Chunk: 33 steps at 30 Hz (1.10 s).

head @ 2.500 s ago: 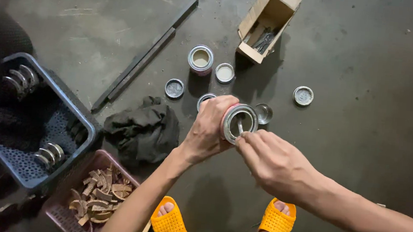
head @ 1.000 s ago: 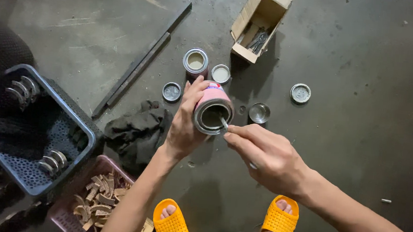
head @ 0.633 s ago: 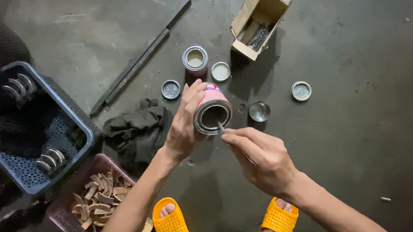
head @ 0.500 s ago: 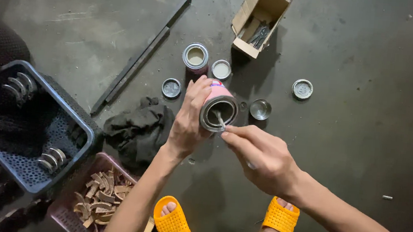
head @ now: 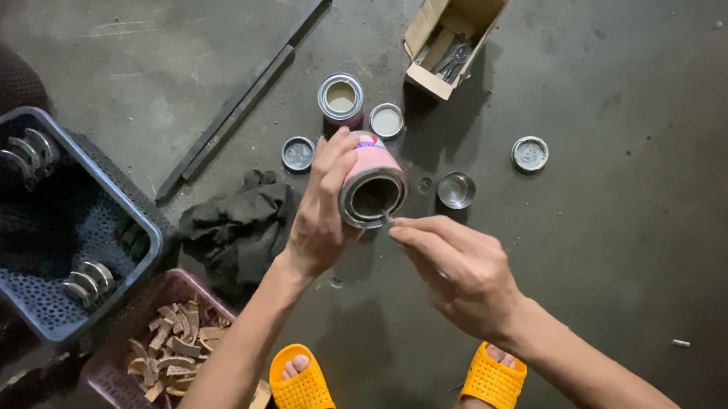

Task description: Mixing different paint colors and fluids from small cans using a spoon and screwdriver.

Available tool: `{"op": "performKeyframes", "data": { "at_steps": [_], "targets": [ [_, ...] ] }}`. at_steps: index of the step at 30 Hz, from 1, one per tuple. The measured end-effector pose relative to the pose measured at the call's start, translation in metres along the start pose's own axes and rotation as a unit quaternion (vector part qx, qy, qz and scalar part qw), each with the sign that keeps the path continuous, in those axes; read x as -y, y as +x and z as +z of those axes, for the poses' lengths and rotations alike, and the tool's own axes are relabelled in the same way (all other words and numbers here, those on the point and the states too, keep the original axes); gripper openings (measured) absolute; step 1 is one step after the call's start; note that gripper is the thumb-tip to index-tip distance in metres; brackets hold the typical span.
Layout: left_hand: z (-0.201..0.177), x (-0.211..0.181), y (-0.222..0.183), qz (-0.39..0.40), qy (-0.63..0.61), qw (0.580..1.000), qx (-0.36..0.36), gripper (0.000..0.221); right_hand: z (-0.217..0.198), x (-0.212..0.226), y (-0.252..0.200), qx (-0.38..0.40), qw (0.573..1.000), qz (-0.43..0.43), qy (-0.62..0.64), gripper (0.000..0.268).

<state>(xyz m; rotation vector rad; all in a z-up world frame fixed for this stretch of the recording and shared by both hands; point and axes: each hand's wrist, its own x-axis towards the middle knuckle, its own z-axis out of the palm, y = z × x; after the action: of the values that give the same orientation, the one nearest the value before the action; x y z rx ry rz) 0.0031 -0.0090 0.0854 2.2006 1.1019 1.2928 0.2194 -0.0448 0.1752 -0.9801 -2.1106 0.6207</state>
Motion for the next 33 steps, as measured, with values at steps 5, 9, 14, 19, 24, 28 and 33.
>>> {"op": "performKeyframes", "data": {
  "at_steps": [5,9,14,19,24,28,33],
  "targets": [
    [-0.001,0.007,-0.001,0.019,0.029,0.999,0.016,0.076,-0.012,0.007,0.006,0.008,1.000,-0.004,-0.018,0.022],
    [-0.002,0.006,-0.001,0.037,0.029,0.998,0.033,0.076,-0.022,0.009,0.012,0.023,0.999,-0.010,-0.022,0.024],
    [0.000,0.009,-0.007,0.054,0.043,0.997,0.040,0.072,-0.020,0.010,0.022,0.047,0.998,-0.028,-0.041,0.026],
    [0.005,0.005,-0.010,0.056,0.024,0.998,0.011,0.076,-0.012,0.009,0.025,0.036,0.999,0.035,0.011,0.019],
    [0.022,0.001,-0.017,0.027,-0.001,0.998,-0.055,0.084,0.004,0.003,0.020,-0.035,0.988,0.123,0.082,0.014],
    [0.028,0.000,-0.022,0.017,0.001,0.997,-0.081,0.087,0.017,0.010,0.015,-0.089,0.951,0.217,0.200,0.013],
    [0.027,-0.007,-0.009,-0.034,-0.018,0.991,-0.125,0.092,0.000,0.010,0.025,-0.035,0.979,0.167,0.114,0.016]
  ]
}}
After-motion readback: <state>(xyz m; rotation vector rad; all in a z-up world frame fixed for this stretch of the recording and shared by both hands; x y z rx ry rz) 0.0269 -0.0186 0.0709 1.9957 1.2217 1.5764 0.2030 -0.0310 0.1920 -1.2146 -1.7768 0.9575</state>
